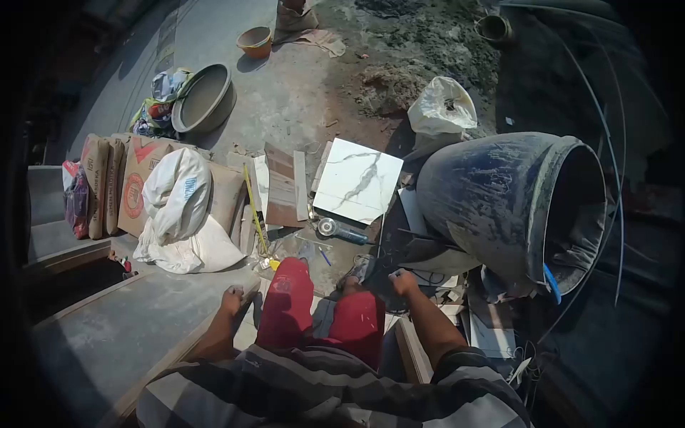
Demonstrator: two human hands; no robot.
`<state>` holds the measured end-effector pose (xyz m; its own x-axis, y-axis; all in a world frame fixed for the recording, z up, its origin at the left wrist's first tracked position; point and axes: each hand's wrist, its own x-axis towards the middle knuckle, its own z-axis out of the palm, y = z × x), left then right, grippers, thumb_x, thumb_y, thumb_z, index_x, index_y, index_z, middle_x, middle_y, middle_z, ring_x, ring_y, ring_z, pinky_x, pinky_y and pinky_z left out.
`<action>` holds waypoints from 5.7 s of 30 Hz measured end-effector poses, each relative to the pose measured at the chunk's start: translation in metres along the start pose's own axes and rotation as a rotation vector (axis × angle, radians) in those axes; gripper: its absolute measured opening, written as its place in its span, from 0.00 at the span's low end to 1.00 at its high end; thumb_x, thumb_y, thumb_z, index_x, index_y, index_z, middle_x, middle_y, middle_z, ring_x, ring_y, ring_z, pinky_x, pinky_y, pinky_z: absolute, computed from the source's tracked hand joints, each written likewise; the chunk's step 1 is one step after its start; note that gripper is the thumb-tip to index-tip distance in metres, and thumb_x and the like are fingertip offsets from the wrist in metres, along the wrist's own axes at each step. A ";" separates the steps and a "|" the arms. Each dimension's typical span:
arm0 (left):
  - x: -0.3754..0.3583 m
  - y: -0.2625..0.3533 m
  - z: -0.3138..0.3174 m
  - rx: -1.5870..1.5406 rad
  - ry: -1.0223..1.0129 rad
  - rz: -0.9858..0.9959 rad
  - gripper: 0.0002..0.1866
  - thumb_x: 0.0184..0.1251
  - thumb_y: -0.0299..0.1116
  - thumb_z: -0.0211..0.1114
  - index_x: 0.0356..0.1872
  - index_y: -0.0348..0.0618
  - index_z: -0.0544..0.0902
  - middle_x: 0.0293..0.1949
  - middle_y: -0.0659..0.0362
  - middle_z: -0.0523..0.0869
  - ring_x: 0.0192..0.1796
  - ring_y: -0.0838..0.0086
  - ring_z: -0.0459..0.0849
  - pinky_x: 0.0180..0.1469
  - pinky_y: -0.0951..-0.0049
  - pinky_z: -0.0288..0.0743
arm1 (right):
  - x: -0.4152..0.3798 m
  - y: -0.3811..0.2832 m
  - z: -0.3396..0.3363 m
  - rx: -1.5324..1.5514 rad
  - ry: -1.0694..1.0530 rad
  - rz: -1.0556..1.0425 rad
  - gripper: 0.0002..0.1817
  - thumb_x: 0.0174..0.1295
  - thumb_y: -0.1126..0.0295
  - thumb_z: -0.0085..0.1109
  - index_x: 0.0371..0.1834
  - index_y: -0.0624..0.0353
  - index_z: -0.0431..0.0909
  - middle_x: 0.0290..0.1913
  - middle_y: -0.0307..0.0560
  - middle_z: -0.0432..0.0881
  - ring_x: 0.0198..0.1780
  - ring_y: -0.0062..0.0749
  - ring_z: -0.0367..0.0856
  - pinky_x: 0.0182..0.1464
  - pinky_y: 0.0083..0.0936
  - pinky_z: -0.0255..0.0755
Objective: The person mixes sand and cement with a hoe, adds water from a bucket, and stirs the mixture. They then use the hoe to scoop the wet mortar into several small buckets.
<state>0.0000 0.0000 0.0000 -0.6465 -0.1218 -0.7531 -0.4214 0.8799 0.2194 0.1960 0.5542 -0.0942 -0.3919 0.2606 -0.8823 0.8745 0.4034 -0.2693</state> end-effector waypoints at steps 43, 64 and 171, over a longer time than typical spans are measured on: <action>0.562 1.033 -0.526 -1.162 -0.052 0.457 0.22 0.75 0.43 0.54 0.65 0.46 0.70 0.60 0.54 0.77 0.60 0.65 0.75 0.62 0.60 0.67 | 0.313 -0.471 -0.576 0.547 0.122 0.608 0.23 0.68 0.55 0.51 0.57 0.63 0.78 0.43 0.55 0.85 0.40 0.34 0.84 0.44 0.28 0.75; 1.005 1.770 -0.673 -0.451 -0.541 0.582 0.24 0.76 0.43 0.51 0.66 0.41 0.69 0.61 0.52 0.76 0.52 0.69 0.78 0.57 0.65 0.72 | 0.725 -0.930 -0.863 2.006 1.199 0.878 0.12 0.68 0.60 0.52 0.43 0.56 0.79 0.32 0.40 0.80 0.31 0.28 0.79 0.34 0.27 0.73; 1.154 2.211 -0.193 2.362 -0.753 1.371 0.15 0.51 0.39 0.71 0.35 0.39 0.83 0.30 0.47 0.87 0.37 0.56 0.89 0.39 0.59 0.80 | 1.218 -1.029 -1.204 3.121 1.802 1.155 0.21 0.56 0.79 0.58 0.49 0.56 0.59 0.36 0.45 0.70 0.25 0.33 0.74 0.24 0.31 0.75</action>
<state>-1.8007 1.7167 -0.2648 0.4115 0.0981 -0.9061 0.7192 -0.6456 0.2568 -1.5254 1.5127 -0.4266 0.5033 -0.3257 -0.8004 -0.7584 0.2775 -0.5898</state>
